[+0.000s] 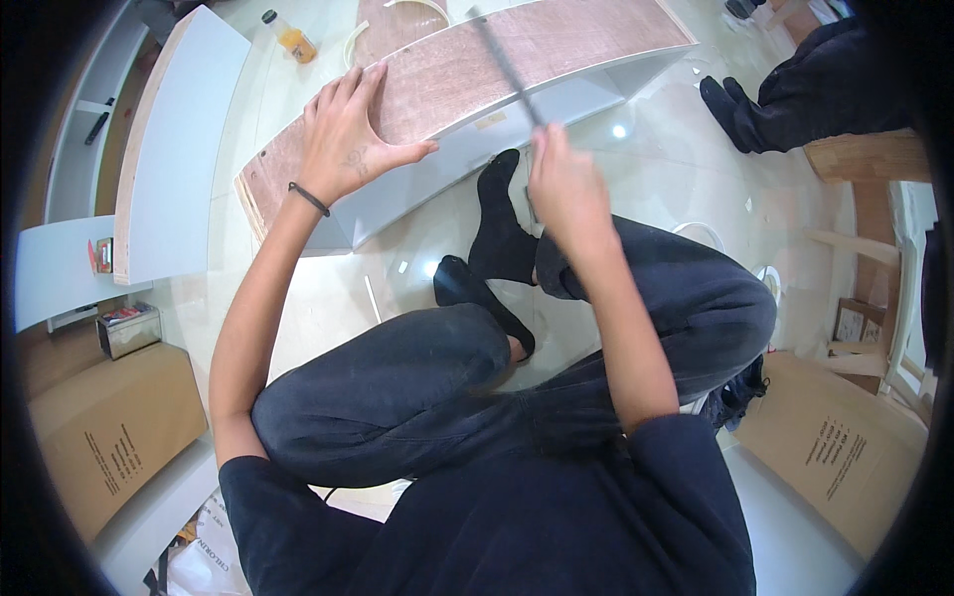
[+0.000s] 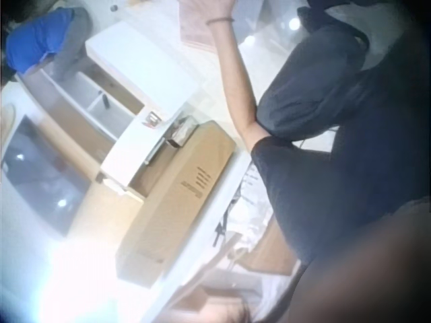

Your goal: The person assembles a white cabinet by positioning a side panel, then uses a metal file to smooth the edge of a wooden board. The person works while sitting on the floor in a room with other people assembling furniture.

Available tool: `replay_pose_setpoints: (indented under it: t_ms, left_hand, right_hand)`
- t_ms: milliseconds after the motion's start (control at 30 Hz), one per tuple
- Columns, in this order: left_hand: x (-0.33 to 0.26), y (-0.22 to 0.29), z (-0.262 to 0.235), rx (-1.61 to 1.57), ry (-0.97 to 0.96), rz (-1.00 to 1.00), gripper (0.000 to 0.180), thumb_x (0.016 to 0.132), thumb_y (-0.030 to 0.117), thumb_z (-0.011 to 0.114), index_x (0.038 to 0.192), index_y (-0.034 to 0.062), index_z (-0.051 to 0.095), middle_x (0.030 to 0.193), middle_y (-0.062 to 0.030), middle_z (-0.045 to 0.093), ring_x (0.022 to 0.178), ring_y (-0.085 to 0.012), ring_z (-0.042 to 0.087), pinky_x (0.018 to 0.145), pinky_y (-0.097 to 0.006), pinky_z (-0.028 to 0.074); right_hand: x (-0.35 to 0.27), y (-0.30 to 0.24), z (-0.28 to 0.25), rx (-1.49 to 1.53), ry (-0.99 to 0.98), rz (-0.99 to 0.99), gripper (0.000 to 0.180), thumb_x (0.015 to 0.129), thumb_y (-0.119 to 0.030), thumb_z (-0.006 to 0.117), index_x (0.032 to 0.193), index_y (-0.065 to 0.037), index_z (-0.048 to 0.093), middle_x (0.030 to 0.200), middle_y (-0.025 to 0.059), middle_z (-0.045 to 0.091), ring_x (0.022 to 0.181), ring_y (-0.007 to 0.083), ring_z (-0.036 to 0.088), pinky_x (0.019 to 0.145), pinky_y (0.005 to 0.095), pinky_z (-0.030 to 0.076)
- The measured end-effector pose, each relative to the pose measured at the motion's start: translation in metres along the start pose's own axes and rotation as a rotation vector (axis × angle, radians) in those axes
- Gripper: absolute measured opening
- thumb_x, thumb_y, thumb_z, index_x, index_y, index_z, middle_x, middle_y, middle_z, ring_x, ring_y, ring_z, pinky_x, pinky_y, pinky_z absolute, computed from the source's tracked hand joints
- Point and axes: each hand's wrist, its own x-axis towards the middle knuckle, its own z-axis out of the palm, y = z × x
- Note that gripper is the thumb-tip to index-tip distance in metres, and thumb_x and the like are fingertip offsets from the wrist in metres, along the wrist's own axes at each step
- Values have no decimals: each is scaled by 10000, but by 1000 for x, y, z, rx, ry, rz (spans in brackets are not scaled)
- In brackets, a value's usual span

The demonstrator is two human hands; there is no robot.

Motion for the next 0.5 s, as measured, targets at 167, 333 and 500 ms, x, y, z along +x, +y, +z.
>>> replay_pose_setpoints:
  t_ms: [167,333,500]
  left_hand:
    - [-2,8,-9,-16,-35,-64,1129,584,681,768,1448,20,466,1435,-274,470,1333,-407,428,1123,-512,290]
    - [1,10,-6,-24,-26,-57,1142,576,685,771,1452,21,461,1434,-282,467,1333,-410,426,1129,-508,278]
    - [3,5,0,-30,-23,-48,1148,570,685,777,1460,35,456,1438,-286,461,1343,-408,415,1129,-504,276]
  right_hand:
    - [-23,-2,-4,65,-36,-50,264,1051,-281,411,1006,-32,485,701,260,643,660,481,642,590,566,532]
    - [-70,-15,7,24,-114,-37,260,1042,-319,435,1016,-61,464,718,238,657,690,468,667,580,576,536]
    - [25,24,-10,-25,81,10,287,1048,-303,405,1031,-39,516,724,272,651,691,485,650,599,580,515]
